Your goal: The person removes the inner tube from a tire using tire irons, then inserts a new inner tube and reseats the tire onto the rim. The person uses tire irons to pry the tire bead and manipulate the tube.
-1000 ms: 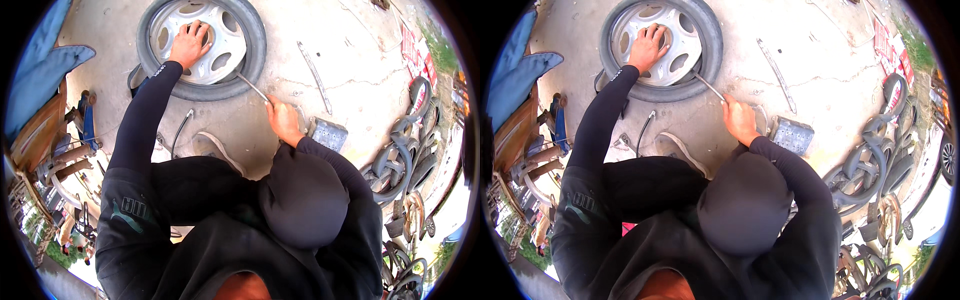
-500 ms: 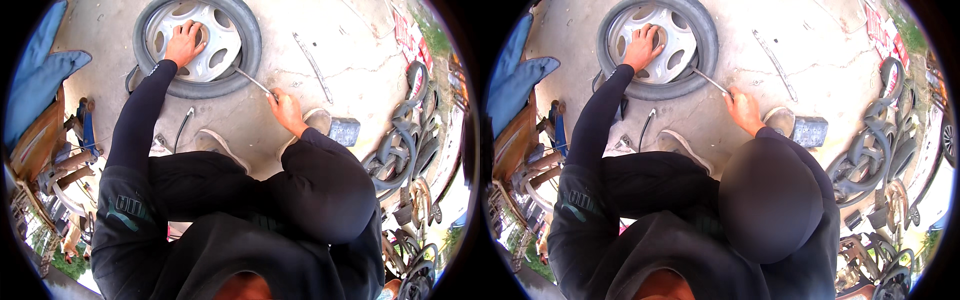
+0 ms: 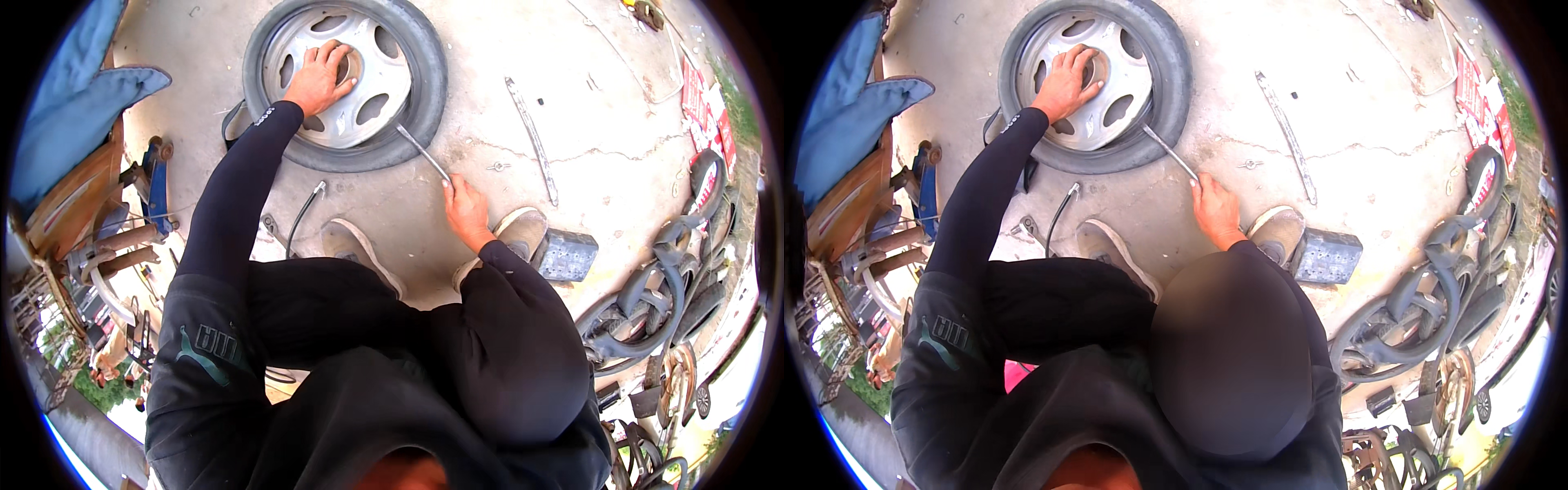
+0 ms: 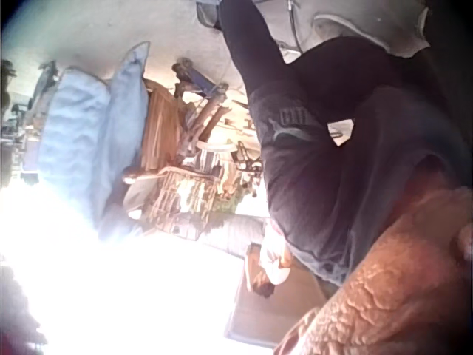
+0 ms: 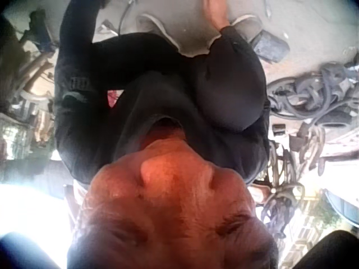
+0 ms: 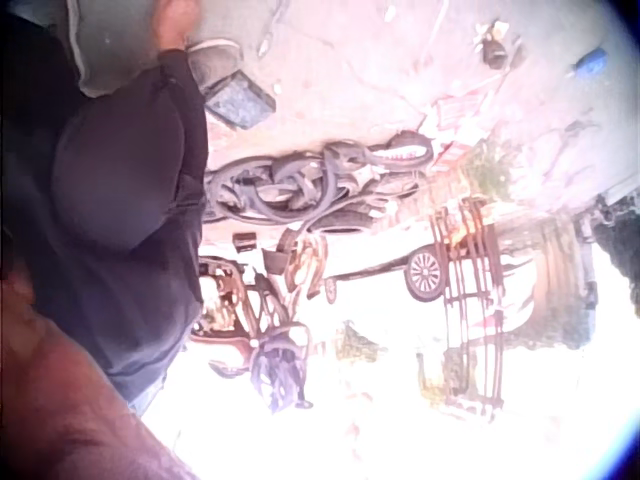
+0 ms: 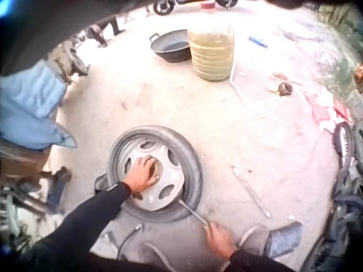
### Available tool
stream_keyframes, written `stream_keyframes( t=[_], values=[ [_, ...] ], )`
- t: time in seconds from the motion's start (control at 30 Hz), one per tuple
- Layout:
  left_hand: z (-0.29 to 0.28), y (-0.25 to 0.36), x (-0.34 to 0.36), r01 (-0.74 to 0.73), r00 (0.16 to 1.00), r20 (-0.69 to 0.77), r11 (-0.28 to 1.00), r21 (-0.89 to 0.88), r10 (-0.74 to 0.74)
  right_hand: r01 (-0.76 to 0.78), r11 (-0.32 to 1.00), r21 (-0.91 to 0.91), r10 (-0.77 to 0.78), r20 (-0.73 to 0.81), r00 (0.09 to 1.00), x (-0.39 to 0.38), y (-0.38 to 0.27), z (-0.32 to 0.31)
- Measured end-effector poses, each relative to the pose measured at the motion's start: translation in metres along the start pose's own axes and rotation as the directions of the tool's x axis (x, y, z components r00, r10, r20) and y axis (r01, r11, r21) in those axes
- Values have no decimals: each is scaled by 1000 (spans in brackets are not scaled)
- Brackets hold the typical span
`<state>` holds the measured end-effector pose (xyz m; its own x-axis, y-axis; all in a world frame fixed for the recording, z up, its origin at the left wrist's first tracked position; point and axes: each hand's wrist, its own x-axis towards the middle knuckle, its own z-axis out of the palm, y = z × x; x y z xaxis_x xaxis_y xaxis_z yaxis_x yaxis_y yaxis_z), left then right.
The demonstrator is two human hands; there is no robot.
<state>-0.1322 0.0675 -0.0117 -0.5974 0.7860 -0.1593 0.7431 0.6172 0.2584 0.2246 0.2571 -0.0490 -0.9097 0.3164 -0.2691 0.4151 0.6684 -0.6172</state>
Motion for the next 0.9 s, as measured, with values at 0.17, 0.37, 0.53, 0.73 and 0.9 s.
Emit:
stream_keyframes(
  t=[0.17,0.37,0.53,0.73,0.9],
  values=[
    [7,-13,-6,-37,998,-40,998,52,39,22,998,-58,-13,140,990,6,-10,-25],
    [-14,1,5,-33,999,43,992,123,28,335,841,-424,-312,125,942,12,3,-33],
    [-26,-13,-10,-10,996,94,991,132,-2,329,780,-533,-254,211,944,20,-17,-34],
    [22,4,16,288,951,-168,942,170,-261,245,766,-594,-158,195,968,15,-35,-31],
    [-32,27,15,168,980,-117,985,50,-161,275,652,-707,-30,338,941,13,-29,-35]
  ],
)
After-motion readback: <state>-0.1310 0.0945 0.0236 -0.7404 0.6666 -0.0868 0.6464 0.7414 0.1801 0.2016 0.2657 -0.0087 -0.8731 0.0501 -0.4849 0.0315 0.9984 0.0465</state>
